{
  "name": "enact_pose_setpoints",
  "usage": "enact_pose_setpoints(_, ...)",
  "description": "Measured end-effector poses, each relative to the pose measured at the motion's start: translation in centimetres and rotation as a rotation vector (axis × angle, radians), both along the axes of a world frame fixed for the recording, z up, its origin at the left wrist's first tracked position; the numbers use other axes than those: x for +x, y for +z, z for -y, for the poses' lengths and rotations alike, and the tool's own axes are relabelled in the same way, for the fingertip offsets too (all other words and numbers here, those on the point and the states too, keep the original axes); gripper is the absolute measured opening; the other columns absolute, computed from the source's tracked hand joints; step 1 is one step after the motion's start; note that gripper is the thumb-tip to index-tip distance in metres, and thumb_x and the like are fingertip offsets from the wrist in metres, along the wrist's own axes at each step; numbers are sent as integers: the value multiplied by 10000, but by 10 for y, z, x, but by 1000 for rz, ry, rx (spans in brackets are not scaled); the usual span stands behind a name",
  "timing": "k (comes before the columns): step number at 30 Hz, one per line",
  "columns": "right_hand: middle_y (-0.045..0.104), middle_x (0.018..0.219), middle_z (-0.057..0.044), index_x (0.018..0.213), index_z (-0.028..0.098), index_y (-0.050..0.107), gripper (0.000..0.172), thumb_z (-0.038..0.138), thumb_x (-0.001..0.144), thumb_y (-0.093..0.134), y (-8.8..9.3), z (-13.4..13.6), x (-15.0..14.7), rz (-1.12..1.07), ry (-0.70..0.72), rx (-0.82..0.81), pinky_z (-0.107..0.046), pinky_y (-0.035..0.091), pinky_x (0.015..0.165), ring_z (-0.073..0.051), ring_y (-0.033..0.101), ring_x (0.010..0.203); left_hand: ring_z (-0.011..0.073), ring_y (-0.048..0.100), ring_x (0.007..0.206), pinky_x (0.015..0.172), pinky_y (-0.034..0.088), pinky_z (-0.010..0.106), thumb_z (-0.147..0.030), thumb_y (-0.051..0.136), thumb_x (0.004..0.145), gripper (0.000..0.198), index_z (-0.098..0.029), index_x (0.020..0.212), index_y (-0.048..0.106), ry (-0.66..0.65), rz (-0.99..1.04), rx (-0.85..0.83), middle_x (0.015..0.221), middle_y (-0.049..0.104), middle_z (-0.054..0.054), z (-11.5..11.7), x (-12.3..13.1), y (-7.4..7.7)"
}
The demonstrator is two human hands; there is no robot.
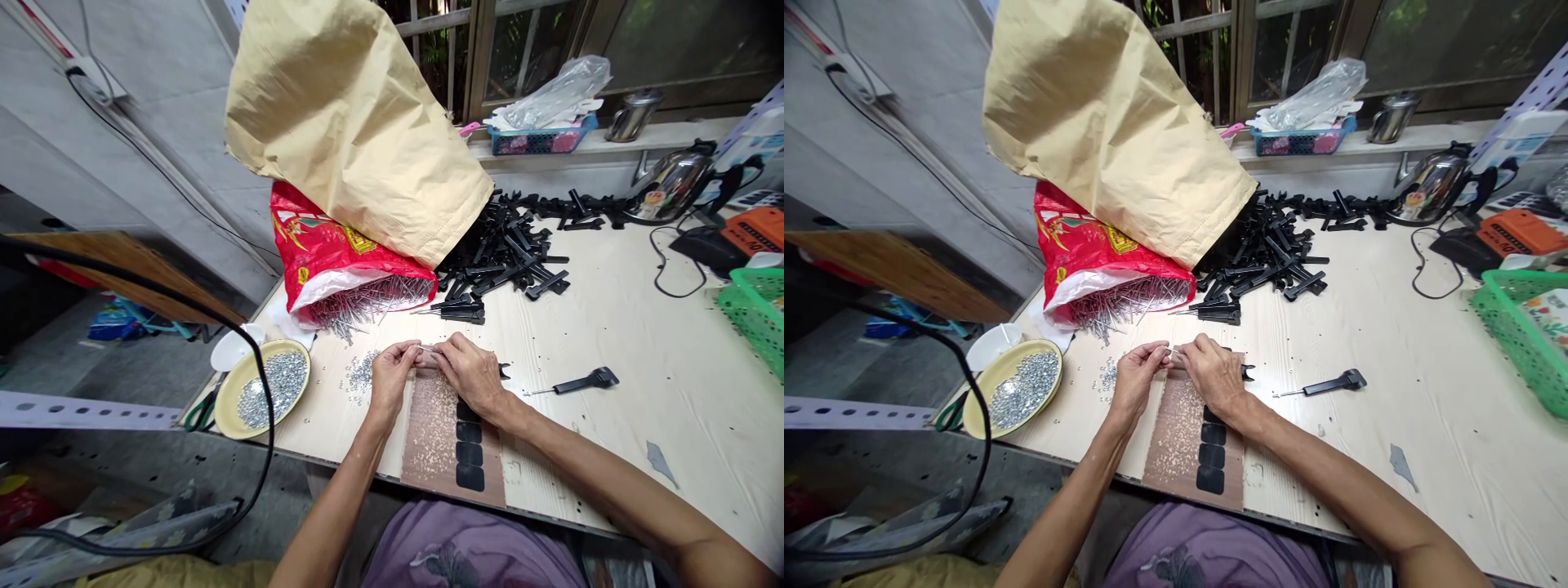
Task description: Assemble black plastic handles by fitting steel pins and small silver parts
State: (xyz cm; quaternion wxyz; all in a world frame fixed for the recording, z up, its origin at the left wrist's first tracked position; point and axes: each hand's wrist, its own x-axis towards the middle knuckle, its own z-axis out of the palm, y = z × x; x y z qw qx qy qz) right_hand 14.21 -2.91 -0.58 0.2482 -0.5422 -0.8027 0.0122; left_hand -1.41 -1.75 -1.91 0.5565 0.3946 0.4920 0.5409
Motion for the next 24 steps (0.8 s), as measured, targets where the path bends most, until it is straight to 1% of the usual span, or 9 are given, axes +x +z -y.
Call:
enact_pose_setpoints(5,610,858,-34,937,186,598,246,296,966,379,-3,-1,1,-101,6,-60,-231,375,618,-132,580,765,95,599,611,655,481,229,-316,713,705,292,-109,909,688,-6,-5,6,688,662,14,-1,1,-1)
enact_pose_setpoints(10,589,920,-44,986,188,598,217,311,950,424,-4,-4,8,-160,114,-111,-230,423,655,-141,578,813,100,604,626,653,494,237,-329,720,698,309,-106,910,687,-37,56,-24,725,676,32,2,5,-4)
enact_pose_setpoints(13,574,888,-46,1023,198,611,228,283,954,411,-5,-1,19,-146,140,-127,-234,440,659,-140,572,796,87,586,605,610,482,216,-331,723,697,307,-110,907,695,-58,75,-62,723,669,29,7,15,-8)
enact_pose_setpoints(16,585,862,-51,978,188,621,228,291,951,419,-6,5,39,-139,132,-130,-254,451,685,-152,570,802,78,569,594,590,467,200,-325,733,687,308,-107,902,705,-105,69,-110,708,662,26,12,28,-11)
enact_pose_setpoints(18,595,888,-55,957,187,621,236,302,953,415,-7,7,55,-130,136,-135,-257,452,691,-153,571,816,83,562,584,598,474,215,-343,723,696,352,-99,949,703,-171,71,-148,680,648,23,14,35,-13)
enact_pose_setpoints(20,597,917,-54,960,194,621,244,314,956,409,-7,2,71,-106,138,-140,-254,447,676,-149,568,819,86,547,561,587,475,224,-377,689,729,431,-100,1059,674,-223,47,-166,628,616,6,14,38,-13)
enact_pose_setpoints(22,598,918,-50,952,197,625,250,328,955,413,-10,-6,84,-67,135,-138,-256,440,660,-150,561,818,80,517,525,540,454,210,-411,648,764,493,-121,1162,625,-226,-30,-144,585,567,-19,14,38,-12)
enact_pose_setpoints(24,601,891,-48,925,192,633,252,328,952,423,-15,-12,92,-29,131,-125,-265,433,653,-157,549,822,73,476,489,473,409,189,-442,608,791,516,-147,1214,589,-188,-133,-99,572,523,-36,14,36,-11)
